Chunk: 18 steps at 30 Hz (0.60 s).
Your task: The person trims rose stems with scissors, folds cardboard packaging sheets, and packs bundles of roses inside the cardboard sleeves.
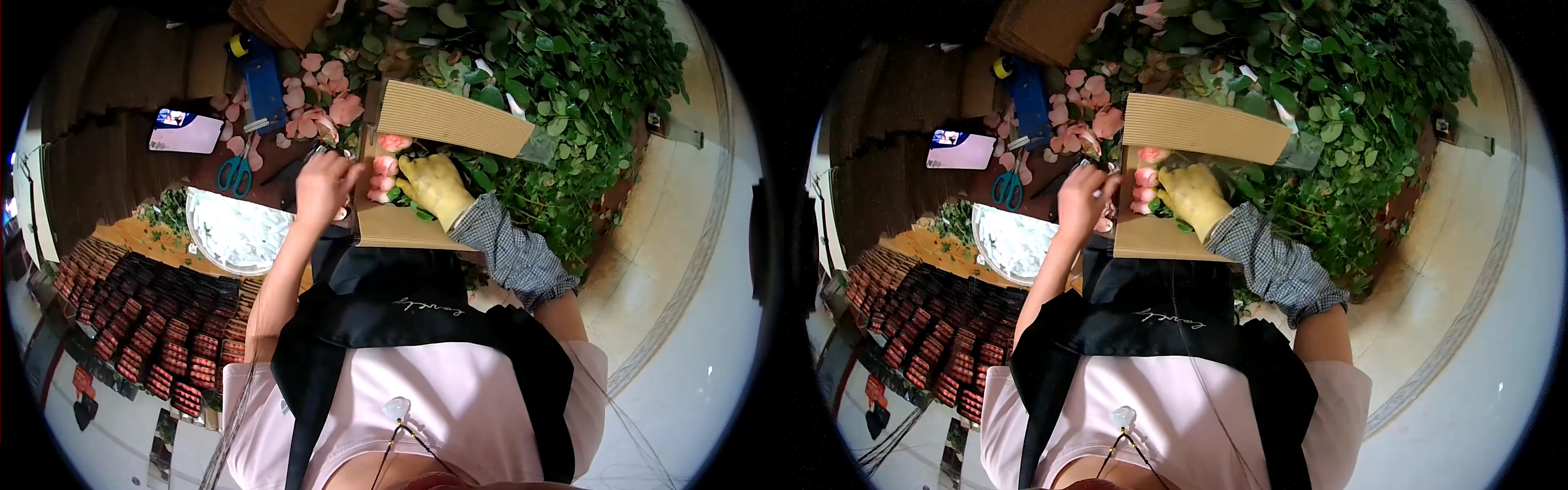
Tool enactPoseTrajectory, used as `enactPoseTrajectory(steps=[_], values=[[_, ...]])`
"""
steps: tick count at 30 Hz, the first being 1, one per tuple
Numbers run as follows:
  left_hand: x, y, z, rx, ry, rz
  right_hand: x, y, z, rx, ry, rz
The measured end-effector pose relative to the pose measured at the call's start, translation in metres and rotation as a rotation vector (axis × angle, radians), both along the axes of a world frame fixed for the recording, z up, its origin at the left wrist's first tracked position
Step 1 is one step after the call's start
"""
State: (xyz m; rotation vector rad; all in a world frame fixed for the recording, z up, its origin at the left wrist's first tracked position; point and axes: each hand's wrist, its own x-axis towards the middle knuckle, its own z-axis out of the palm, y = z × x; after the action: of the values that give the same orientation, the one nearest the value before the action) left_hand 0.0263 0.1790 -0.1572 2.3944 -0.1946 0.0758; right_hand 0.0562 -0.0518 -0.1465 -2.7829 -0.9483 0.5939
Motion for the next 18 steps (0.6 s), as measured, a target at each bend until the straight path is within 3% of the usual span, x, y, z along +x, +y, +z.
enactPoseTrajectory(steps=[3,5,9,13,14,18], values=[[0.015,-0.021,0.010,-0.126,-0.099,-0.368,0.000,-0.005,0.002,-0.026,0.055,-0.006],[0.007,-0.027,-0.014,0.057,-0.013,-0.528,-0.001,-0.009,0.004,0.005,0.045,0.023],[0.005,-0.027,-0.009,0.020,-0.036,-0.462,0.004,-0.011,0.036,-0.129,0.122,-0.191],[0.005,-0.029,-0.010,-0.047,-0.037,-0.412,0.010,-0.003,0.011,-0.227,0.123,-0.156],[0.005,-0.028,-0.010,-0.087,-0.029,-0.391,0.006,-0.002,0.008,-0.140,-0.032,-0.115],[-0.001,-0.027,-0.012,-0.157,0.064,-0.346,0.012,0.006,0.005,-0.107,0.042,-0.233]])
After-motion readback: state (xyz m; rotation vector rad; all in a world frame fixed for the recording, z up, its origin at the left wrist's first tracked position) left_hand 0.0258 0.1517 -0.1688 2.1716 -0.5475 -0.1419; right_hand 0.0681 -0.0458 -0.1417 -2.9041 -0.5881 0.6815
